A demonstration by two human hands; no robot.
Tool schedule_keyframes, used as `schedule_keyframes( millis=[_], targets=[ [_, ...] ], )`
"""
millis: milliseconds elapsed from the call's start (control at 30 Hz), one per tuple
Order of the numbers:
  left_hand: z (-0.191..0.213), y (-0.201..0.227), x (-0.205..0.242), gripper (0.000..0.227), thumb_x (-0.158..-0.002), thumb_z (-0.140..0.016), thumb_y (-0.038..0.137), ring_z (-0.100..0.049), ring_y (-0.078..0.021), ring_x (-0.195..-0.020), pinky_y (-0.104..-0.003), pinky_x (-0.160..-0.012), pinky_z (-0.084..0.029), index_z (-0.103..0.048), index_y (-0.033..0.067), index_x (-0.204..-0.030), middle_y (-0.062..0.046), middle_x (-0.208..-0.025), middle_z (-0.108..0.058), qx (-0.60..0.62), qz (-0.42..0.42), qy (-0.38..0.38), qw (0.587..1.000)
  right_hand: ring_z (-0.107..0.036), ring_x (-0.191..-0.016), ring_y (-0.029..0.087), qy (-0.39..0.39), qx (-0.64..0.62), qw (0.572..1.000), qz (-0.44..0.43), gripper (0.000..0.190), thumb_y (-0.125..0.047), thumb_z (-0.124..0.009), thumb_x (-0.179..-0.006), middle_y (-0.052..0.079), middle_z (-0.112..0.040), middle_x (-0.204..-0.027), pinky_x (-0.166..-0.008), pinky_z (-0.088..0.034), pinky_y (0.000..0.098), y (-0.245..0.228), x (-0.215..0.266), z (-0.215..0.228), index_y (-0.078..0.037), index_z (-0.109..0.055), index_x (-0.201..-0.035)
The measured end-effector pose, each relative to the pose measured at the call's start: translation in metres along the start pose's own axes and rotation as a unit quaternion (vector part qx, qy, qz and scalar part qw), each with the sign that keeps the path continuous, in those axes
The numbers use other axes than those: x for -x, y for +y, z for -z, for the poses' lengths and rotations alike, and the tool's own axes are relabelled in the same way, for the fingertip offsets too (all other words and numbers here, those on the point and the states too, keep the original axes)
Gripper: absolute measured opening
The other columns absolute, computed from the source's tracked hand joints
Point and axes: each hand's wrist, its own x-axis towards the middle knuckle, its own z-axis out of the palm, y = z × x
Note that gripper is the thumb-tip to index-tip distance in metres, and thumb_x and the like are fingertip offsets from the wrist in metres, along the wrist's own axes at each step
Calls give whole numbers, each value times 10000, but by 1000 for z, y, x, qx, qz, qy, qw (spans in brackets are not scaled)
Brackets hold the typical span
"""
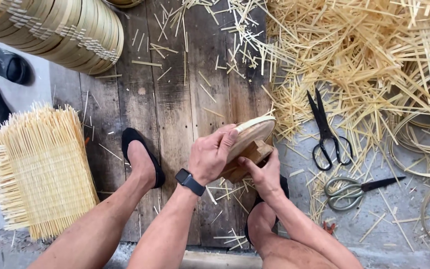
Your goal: Assembling and trimming bamboo strips to form a steamer lid.
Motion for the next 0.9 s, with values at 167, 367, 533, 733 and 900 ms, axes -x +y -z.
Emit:
schedule_keyframes(
  millis=[167, 367, 533, 733, 900],
  targets=[
    [1, -108, -3, 614, -1037, -462, 561, -711, -248, -1093, -359, -892, -564, -706, 56, -1286, -176, -1187, -755, 107, 144, 84, 980, -635, -1049, 255, -111, -180, 977, -2, 743, -298, -819, -784, 163, -602, -1148, -915, -562, 393, 43, 6, 50, 53, -465, -1336],
    [-16, -153, 60, 458, -1027, -498, 206, -719, -276, -891, -450, -795, -624, -408, 79, -1458, -184, -1188, -688, 396, 447, 132, 791, -656, -1137, 256, -87, -340, 935, 54, 731, -262, -794, -834, 143, -645, -1233, -986, -533, 399, 34, 10, 100, 85, -476, -1393],
    [-62, -136, 66, 326, -1026, -491, 44, -751, -262, -759, -366, -662, -661, -572, 4, -1339, -241, -1089, -747, 387, 536, 6, 750, -650, -1163, 249, -51, -255, 957, 129, 712, -278, -788, -874, 143, -645, -1261, -1017, -521, 380, 29, 8, 122, 108, -494, -1394],
    [-78, -150, -146, 413, -984, -631, 177, -670, -242, -1043, -409, -890, -612, -519, 42, -1358, -155, -1246, -640, 625, 297, 57, 720, -634, -1176, 252, -28, -257, 961, 95, 768, -315, -809, -863, 158, -635, -1262, -1025, -505, 389, 52, 12, 124, 108, -477, -1412],
    [-59, -74, -155, 510, -931, -712, 261, -698, -269, -937, -382, -744, -578, -542, 68, -1372, -190, -1169, -695, 468, 215, -82, 853, -635, -1189, 268, -37, -273, 957, 88, 792, -319, -807, -866, 172, -630, -1289, -1030, -498, 395, 62, 6, 109, 114, -462, -1434]
  ],
)
